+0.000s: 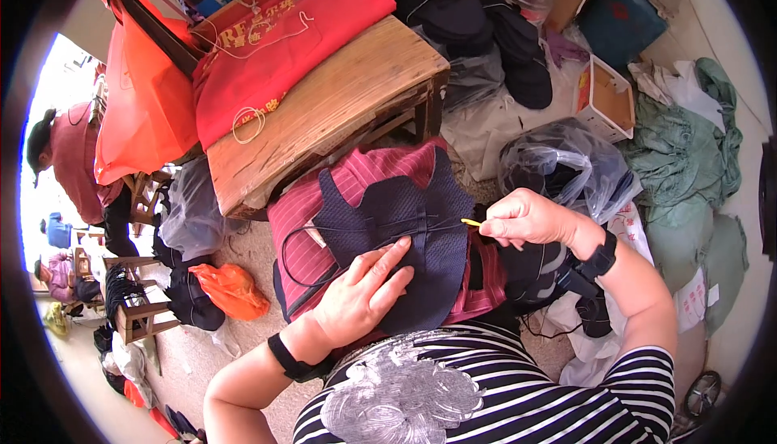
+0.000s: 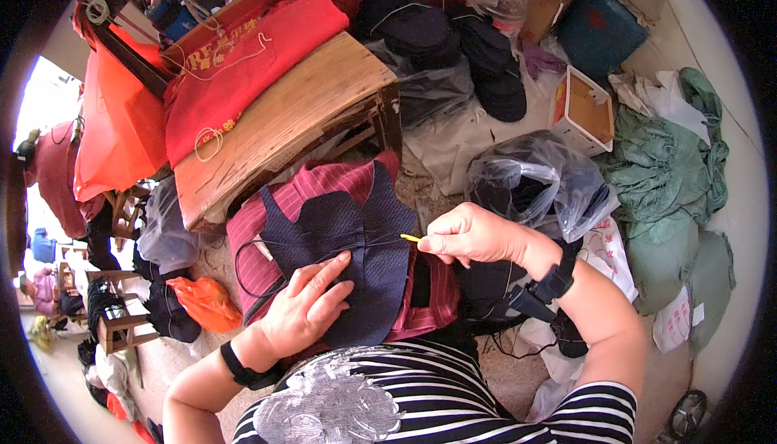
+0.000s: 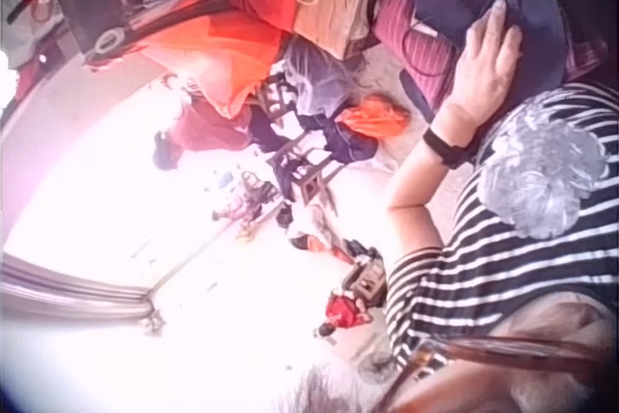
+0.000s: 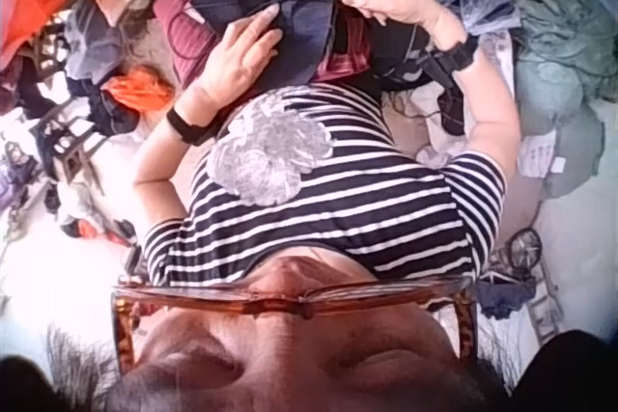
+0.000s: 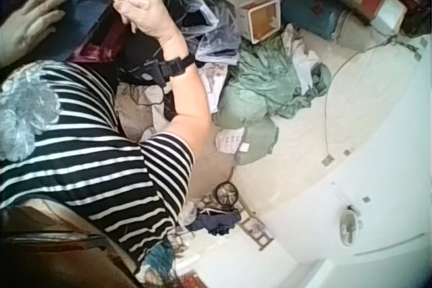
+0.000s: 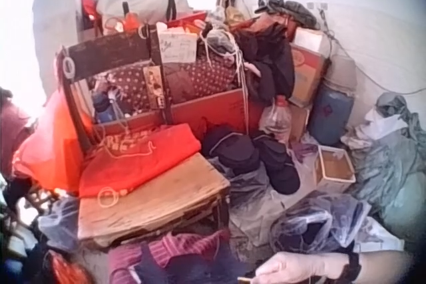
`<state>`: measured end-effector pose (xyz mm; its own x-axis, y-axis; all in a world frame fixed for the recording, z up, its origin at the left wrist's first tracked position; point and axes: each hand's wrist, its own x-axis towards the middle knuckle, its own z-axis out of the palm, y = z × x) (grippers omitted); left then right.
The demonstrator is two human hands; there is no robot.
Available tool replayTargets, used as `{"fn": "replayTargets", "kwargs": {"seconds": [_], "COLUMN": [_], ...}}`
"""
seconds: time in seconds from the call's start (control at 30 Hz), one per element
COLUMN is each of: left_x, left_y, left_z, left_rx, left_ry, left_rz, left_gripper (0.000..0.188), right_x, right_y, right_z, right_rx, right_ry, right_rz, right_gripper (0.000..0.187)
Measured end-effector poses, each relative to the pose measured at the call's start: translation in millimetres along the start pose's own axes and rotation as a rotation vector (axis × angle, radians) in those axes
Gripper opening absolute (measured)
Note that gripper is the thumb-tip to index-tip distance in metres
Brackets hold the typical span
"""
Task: Assembling a shoe upper by threading a string or lace through pre-cut holes using a lacing tool.
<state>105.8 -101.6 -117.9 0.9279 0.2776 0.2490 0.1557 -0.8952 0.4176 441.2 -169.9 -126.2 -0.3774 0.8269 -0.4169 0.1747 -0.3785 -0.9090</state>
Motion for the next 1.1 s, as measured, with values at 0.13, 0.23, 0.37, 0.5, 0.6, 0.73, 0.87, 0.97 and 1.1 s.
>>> {"fn": "replayTargets", "kwargs": {"seconds": [0.13,0.23,0.37,0.5,0.6,0.73,0.87,0.97,1.1], "left_x": [-3.3,-3.0,-4.5,-3.3,2.2,3.4,0.8,0.3,0.4], "left_y": [-2.2,-1.8,1.5,3.1,2.2,0.5,0.8,1.7,2.5], "left_z": [-0.5,-1.2,-2.6,-1.2,2.4,-1.3,-2.2,-6.5,-5.6], "left_rx": [0.013,0.002,0.013,-0.003,-0.008,-0.007,-0.054,-0.044,-0.049], "left_ry": [-0.006,-0.029,-0.024,-0.025,-0.029,-0.047,-0.043,-0.057,-0.054], "left_rz": [0.039,0.059,0.054,0.048,0.056,0.085,0.026,0.009,0.007], "left_gripper": [0.047,0.047,0.047,0.046,0.044,0.039,0.040,0.041,0.042], "right_x": [-4.1,-4.6,-0.3,22.1,40.6,22.5,-3.1,-35.8,-71.6], "right_y": [-34.8,-30.8,-38.6,-32.2,-33.9,-17.7,21.7,61.3,101.7], "right_z": [17.6,33.6,50.4,57.5,78.3,69.6,18.6,-26.6,-65.7], "right_rx": [0.218,0.487,0.282,-0.447,0.367,0.445,-0.041,0.102,0.266], "right_ry": [0.122,0.029,0.196,0.562,0.361,0.293,0.806,1.078,1.360], "right_rz": [-0.053,-0.280,-0.223,-0.568,-0.785,-0.409,-0.342,-0.194,-0.197], "right_gripper": [0.027,0.038,0.025,0.017,0.018,0.021,0.020,0.021,0.022]}}
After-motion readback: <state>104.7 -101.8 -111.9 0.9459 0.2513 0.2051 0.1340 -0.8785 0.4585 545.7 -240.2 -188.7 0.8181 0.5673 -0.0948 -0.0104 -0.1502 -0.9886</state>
